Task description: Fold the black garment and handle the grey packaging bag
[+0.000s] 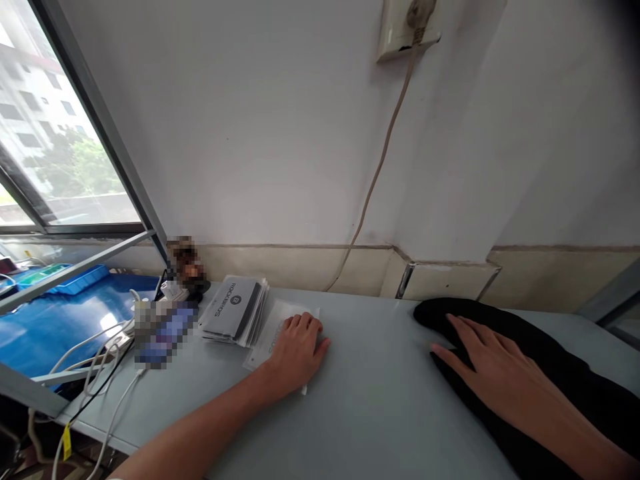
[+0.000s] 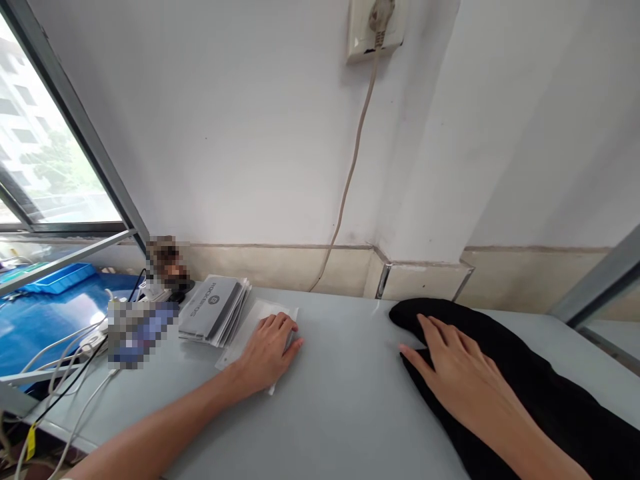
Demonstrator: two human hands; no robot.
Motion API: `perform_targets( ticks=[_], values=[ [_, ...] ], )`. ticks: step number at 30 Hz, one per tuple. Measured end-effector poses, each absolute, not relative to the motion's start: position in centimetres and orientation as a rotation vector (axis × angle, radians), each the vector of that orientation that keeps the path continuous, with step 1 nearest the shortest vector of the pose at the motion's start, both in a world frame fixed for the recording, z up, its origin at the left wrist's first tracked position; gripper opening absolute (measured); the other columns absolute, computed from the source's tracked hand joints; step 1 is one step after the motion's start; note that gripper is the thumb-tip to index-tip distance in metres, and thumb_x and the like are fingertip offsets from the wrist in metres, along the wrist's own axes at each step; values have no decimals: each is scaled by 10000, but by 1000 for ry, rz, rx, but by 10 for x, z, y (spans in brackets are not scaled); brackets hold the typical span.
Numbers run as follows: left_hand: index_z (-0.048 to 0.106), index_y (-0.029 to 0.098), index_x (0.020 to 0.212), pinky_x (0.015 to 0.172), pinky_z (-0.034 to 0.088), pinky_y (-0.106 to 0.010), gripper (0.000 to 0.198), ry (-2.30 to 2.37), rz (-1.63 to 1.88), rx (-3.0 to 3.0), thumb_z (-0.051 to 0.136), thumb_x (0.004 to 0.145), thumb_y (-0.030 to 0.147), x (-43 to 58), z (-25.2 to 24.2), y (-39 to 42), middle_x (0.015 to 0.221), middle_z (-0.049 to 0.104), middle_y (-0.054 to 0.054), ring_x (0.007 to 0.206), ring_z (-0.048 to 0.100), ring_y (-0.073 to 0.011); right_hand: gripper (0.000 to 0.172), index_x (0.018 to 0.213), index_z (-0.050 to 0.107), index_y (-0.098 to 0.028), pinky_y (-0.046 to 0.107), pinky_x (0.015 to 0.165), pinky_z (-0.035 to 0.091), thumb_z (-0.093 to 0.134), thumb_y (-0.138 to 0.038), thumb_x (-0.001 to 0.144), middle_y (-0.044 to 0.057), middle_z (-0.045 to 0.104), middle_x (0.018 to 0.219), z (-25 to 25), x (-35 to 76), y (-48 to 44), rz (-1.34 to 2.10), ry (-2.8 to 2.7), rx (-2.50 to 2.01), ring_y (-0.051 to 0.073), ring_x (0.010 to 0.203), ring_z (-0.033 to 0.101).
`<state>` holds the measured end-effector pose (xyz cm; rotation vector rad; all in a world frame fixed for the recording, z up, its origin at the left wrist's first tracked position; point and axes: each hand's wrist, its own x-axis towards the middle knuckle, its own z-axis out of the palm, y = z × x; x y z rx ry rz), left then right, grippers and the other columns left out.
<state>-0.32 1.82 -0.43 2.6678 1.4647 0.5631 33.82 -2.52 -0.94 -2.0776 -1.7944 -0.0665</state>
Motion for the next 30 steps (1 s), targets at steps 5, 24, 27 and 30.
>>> perform_targets(
  ticks=[5, 24, 27, 30],
  values=[
    [558, 190, 1244, 1115, 443, -503, 235, 1311, 603, 2656, 569, 1033, 292, -6, -8, 20, 1354, 610, -129, 1284, 569, -314, 723, 1459, 571, -227, 500, 1048, 538, 345, -705, 965, 126, 622, 1474, 18, 283, -10, 364, -1951, -1890, 371, 1310, 607],
    [453, 191, 1406, 1249, 298, -591, 379, 1407, 549, 2580, 458, 1027, 189, -12, -22, 30, 1566, 475, -172, 1510, 398, -336, 385, 1319, 639, -211, 541, 961, 503, 495, -384, 1007, 145, 638, 1338, -24, 203, -9, 187, -2125, -1683, 376, 1169, 571],
    [442, 188, 1417, 1240, 316, -583, 368, 1419, 572, 2583, 446, 1053, 241, -16, -12, 34, 1571, 465, -175, 1519, 379, -336, 377, 1317, 642, -208, 521, 999, 497, 498, -380, 1013, 137, 638, 1310, -22, 211, -5, 231, -2166, -1608, 346, 1160, 573],
    [436, 222, 1431, 1199, 397, -494, 352, 1434, 737, 2601, 384, 1091, 297, -28, 16, 42, 1532, 505, -132, 1453, 461, -278, 367, 1312, 645, -207, 479, 1041, 491, 490, -377, 1026, 119, 638, 1286, -19, 222, -1, 308, -2178, -1525, 306, 1151, 574]
  ],
)
